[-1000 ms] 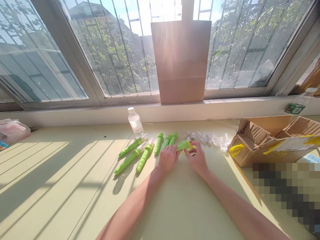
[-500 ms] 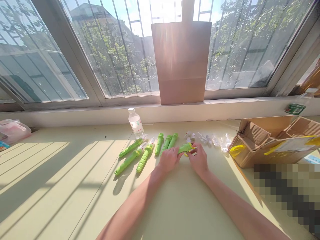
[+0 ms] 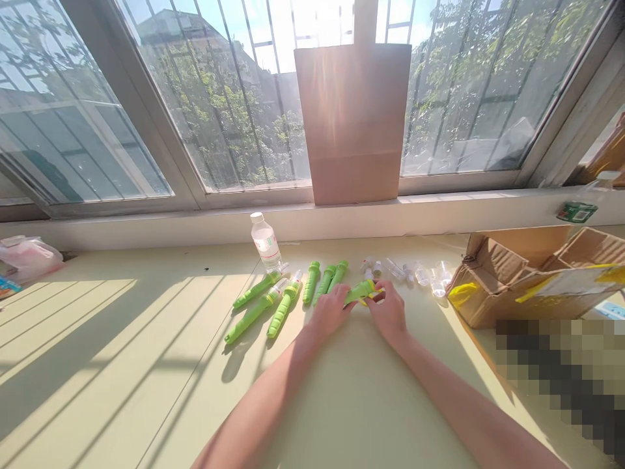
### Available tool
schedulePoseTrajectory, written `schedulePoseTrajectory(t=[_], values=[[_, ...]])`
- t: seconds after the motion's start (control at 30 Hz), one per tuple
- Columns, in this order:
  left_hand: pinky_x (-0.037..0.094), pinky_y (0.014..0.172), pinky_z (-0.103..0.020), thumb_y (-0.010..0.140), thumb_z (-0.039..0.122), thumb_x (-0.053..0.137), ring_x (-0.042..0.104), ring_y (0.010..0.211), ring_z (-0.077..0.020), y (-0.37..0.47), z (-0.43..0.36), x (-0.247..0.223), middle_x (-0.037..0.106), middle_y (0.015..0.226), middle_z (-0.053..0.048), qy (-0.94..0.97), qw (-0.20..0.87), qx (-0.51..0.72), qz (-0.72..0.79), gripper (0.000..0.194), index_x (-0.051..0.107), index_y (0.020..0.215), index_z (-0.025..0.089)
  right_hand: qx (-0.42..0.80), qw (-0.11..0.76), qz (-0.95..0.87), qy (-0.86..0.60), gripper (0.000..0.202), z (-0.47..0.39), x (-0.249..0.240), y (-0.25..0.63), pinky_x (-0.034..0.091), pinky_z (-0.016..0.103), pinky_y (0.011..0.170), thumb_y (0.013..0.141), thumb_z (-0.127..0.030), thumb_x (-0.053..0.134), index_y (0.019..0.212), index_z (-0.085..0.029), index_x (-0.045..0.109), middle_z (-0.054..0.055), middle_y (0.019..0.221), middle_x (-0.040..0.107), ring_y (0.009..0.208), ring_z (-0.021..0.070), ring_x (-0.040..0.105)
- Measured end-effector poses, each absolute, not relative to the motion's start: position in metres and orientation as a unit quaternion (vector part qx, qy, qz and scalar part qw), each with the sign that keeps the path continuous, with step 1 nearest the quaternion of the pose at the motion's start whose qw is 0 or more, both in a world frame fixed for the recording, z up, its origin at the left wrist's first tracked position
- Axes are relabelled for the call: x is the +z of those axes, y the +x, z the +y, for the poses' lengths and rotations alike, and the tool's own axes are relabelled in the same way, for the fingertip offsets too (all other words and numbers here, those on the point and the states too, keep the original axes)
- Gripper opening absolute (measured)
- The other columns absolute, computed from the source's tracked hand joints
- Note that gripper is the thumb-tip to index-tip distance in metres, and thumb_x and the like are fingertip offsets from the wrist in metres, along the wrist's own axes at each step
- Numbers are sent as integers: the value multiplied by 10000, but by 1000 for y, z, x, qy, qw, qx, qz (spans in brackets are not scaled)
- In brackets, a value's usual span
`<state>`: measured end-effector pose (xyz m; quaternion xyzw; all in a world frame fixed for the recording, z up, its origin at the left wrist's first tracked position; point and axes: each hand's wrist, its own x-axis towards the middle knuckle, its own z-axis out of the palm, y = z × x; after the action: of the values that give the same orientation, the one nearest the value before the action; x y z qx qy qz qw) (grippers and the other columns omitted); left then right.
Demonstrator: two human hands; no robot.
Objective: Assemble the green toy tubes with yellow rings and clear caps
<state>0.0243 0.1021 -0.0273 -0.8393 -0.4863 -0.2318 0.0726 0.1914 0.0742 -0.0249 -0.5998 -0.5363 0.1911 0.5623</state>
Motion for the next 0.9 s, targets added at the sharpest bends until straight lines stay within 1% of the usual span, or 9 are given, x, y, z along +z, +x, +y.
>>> schedulePoseTrajectory(t=[0.1,0.2,0.27,0.5,0.67,0.8,0.9], values=[[475,616,-315,955,327,550,669,778,-224,24,102,-30,702,907,-71,-835,107,-240,-483,159,653,1026,229,192,564,-531,-603,269,74,-25,190,508,362,617,697,-408,627,868,-272,471,-5,899,714,584,173,613],[494,659,-331,966,353,544,675,807,-231,25,101,-31,703,837,-69,-833,131,-267,-466,164,660,987,240,193,560,-521,-614,291,73,-24,189,498,364,610,692,-400,625,910,-275,480,-26,766,663,606,200,627],[500,678,-338,974,381,535,678,808,-231,26,100,-31,712,831,-68,-834,134,-278,-457,188,662,983,242,197,554,-518,-622,303,73,-23,189,495,367,609,687,-400,627,921,-275,479,-29,742,643,621,212,634],[492,681,-340,993,420,495,686,789,-233,27,99,-30,728,830,-73,-833,129,-278,-461,274,669,962,211,205,553,-523,-615,307,71,-17,190,501,377,642,683,-446,620,879,-271,463,2,901,690,643,203,643],[467,655,-340,1017,448,417,672,735,-235,28,98,-27,710,774,-79,-839,111,-249,-471,370,672,934,193,207,564,-531,-597,300,70,-16,189,506,378,640,698,-455,613,873,-267,459,38,1049,713,641,195,647],[447,611,-333,1027,460,368,665,706,-239,29,96,-22,702,762,-85,-844,89,-210,-485,412,663,953,182,203,555,-538,-601,281,71,-17,190,508,384,644,707,-439,597,875,-266,452,46,1079,713,617,187,638],[439,592,-322,1024,461,385,667,717,-234,29,95,-19,713,817,-77,-845,64,-178,-500,382,652,1007,188,202,547,-540,-607,265,72,-19,191,501,377,639,708,-427,582,864,-265,443,40,1070,712,605,181,630]])
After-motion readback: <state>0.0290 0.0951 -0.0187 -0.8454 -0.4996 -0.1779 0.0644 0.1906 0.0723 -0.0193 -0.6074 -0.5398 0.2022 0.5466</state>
